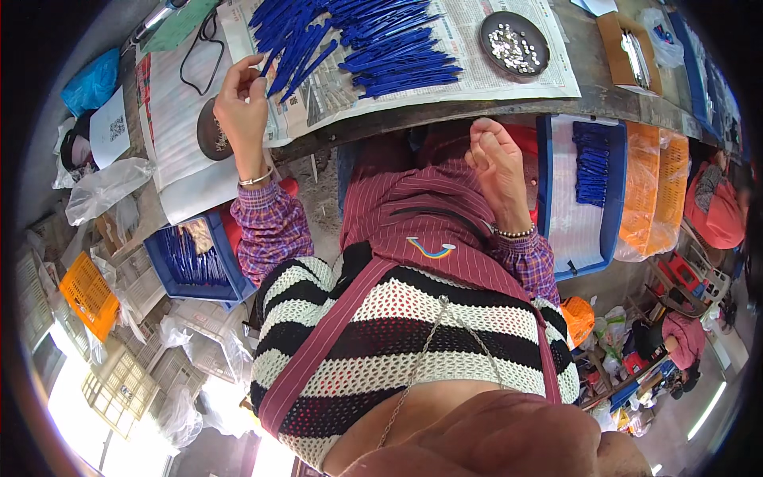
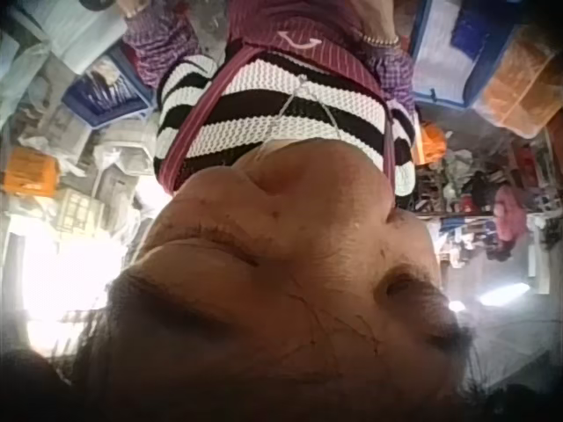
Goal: Assembling blue plastic pens by hand by inserting internal components and caps.
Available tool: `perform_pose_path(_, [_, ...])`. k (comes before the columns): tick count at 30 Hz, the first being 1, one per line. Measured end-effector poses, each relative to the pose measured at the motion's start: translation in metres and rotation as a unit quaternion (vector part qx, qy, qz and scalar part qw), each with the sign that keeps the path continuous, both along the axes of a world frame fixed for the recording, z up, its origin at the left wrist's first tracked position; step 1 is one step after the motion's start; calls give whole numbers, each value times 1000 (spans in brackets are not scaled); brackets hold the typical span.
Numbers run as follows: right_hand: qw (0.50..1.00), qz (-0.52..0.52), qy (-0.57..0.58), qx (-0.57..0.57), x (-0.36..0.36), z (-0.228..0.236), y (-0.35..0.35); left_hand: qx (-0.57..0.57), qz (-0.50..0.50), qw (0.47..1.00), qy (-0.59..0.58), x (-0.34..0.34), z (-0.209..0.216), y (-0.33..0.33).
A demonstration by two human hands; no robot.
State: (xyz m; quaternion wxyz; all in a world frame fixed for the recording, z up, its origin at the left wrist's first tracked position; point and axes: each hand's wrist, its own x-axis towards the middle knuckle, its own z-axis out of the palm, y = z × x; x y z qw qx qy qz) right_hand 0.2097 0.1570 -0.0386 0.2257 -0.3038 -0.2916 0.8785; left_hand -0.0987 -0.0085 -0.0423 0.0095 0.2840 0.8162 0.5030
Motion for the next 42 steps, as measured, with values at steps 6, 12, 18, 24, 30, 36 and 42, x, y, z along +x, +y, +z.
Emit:
perform_pose_path(6, [999,-9,-32,32,-5,-2,-4,29,-105,992,-63,27,18,10])
perform_pose_path(12, [987,12,87,-138,-6,3,2,-2,-221,974,-55,62,34,22])
perform_pose_path(18, [949,18,177,-260,-4,2,5,-28,-304,952,4,83,42,33])
perform_pose_path(24, [940,21,191,-283,-3,1,7,-55,-361,930,46,96,41,38])
perform_pose_path(30, [974,39,130,-183,-3,-3,5,-51,-406,912,27,109,38,42])
perform_pose_path(36, [900,167,-178,360,-9,13,-11,-41,-450,892,-1,117,29,51])
perform_pose_path(42, [869,269,-223,351,-12,3,-19,-25,-421,895,-142,117,17,50])
